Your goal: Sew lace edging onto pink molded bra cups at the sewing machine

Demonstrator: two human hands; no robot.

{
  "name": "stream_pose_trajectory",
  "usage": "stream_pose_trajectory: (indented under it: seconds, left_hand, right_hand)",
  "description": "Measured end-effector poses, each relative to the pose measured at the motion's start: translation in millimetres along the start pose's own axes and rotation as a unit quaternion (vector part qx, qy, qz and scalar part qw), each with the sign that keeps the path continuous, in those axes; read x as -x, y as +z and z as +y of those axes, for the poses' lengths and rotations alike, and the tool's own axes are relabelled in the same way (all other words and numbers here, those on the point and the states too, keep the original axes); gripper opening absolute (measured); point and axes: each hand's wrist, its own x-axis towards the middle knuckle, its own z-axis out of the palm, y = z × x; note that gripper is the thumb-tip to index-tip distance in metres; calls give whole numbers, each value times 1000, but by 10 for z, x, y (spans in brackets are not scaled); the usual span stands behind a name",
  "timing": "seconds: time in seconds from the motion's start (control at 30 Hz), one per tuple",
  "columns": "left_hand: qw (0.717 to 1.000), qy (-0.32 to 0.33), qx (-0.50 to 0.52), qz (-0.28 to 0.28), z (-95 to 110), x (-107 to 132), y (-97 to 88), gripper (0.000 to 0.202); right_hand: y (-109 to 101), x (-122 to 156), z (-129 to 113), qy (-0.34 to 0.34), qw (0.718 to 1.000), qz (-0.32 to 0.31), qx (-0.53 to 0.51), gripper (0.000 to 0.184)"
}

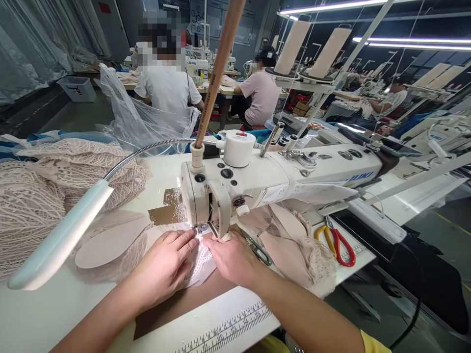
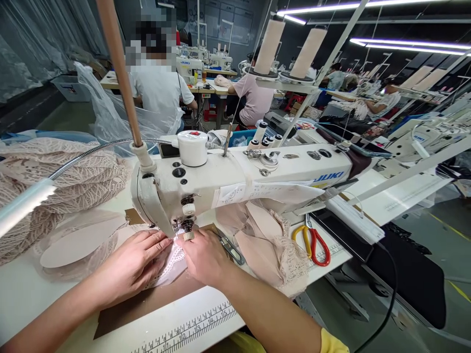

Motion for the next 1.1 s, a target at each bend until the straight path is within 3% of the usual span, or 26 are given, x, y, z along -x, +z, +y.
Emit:
stream_pose_trajectory:
  seconds: [0.1,0.2,0.3,0.43,0.57,0.77,1.1]
  left_hand:
    - [999,-7,42,-17,95,44,-67,44]
    - [998,-19,64,-21,161,46,-36,20]
    - [995,-35,97,-1,124,29,17,33]
    - [984,-48,171,2,29,31,-27,28]
    - [981,-44,191,-4,16,38,-90,29]
    - [989,-25,143,5,37,29,10,31]
    - [1000,2,-20,21,-14,-40,126,34]
  right_hand:
    - [-35,-12,6,-1,1000,4,-16,30]
    - [-74,-17,19,-7,999,10,-30,29]
    - [-93,-9,42,-8,999,6,-54,34]
    - [-68,-3,61,4,998,-2,-70,43]
    - [-6,0,50,-32,994,7,-109,18]
    - [42,54,53,-68,994,15,-80,15]
    - [62,54,8,-60,996,31,-50,20]
